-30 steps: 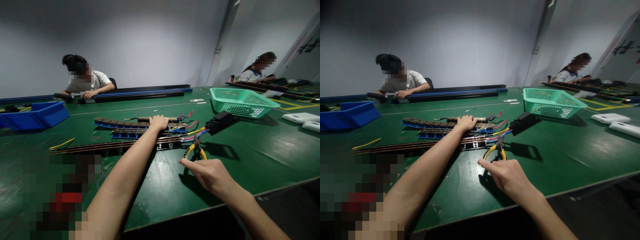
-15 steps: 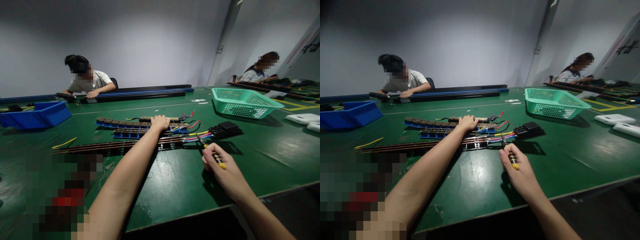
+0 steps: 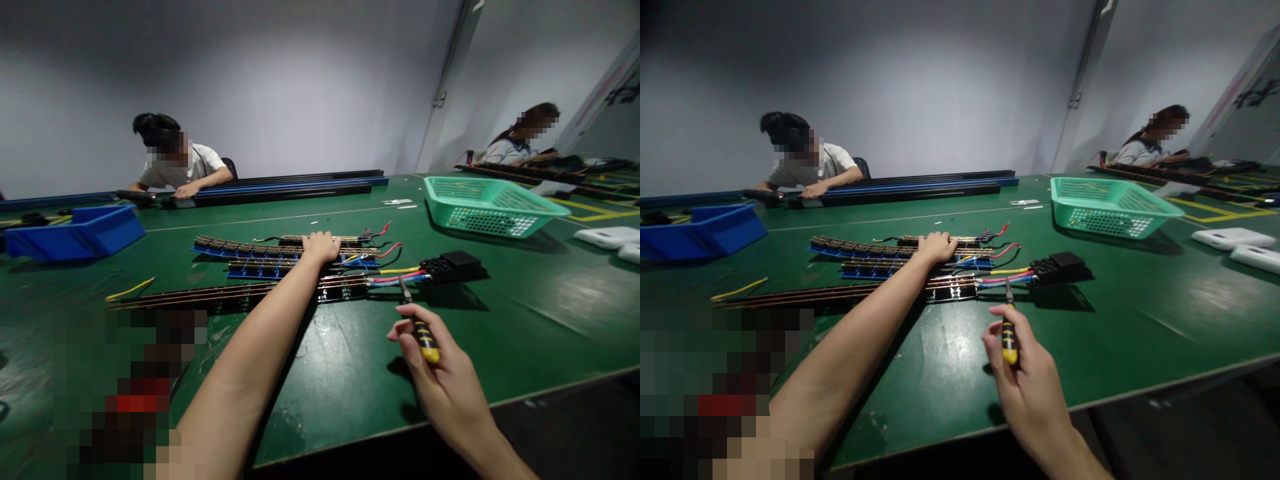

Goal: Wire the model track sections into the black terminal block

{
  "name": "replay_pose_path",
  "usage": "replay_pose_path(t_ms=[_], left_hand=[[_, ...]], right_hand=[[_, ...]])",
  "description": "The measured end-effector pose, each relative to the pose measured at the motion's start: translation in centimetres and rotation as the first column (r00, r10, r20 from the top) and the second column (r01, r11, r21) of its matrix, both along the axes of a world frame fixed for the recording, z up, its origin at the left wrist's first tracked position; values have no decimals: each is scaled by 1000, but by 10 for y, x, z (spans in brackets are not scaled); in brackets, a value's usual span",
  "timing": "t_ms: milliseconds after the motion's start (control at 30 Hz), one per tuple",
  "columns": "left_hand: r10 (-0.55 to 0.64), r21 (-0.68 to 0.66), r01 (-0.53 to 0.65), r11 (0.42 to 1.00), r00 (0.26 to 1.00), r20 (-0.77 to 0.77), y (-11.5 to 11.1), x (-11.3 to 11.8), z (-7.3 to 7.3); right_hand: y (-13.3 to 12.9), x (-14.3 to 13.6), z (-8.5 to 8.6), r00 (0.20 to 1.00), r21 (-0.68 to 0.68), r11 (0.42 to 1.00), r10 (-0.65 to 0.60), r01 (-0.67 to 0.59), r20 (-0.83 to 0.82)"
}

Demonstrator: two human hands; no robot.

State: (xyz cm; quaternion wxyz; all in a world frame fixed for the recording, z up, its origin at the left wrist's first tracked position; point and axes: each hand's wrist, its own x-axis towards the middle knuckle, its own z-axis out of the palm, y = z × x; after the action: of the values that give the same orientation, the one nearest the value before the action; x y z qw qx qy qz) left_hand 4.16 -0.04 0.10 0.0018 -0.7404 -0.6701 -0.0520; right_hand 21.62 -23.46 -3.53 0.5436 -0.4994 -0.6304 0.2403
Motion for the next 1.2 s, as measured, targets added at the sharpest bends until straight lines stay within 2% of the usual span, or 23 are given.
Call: replay_pose_path(t_ms=[100,200,300,400,533,600,700,800,933,1067,1133,1200], left_hand=[[-2,3,2,1000,1000,3,0,0,0],[-3,0,3,1000,1000,3,0,0,0],[3,-14,-3,1000,1000,-1,0,0,0],[1,-11,-1,1000,1000,0,1,0,0],[9,-8,-9,1000,1000,5,2,1,-1],[10,-14,-9,1000,1000,7,2,1,0],[3,-15,-2,1000,1000,9,1,1,0],[5,-9,-5,1000,1000,10,1,1,0],[5,-6,-5,1000,1000,15,2,0,-1],[2,1,-2,1000,1000,20,3,0,-2],[3,0,-3,1000,1000,20,3,0,-2],[2,-1,-2,1000,1000,14,2,0,-1]], right_hand=[[-11,-2,2,997,118,992,42,-49,62],[-3,0,15,994,99,990,105,-102,-25],[25,1,36,971,16,985,171,-171,-168],[58,-1,55,913,-55,952,270,-300,-304],[87,-9,66,867,-183,892,325,-414,-377],[94,-14,65,885,-190,885,361,-425,-294],[99,-22,60,904,-107,908,415,-404,107],[100,-28,54,811,-32,925,347,-378,471],[100,-32,48,709,-15,922,308,-387,634],[102,-33,53,606,-13,918,273,-397,747],[102,-35,58,534,-20,920,245,-392,809],[101,-38,61,420,-46,920,222,-389,880]])
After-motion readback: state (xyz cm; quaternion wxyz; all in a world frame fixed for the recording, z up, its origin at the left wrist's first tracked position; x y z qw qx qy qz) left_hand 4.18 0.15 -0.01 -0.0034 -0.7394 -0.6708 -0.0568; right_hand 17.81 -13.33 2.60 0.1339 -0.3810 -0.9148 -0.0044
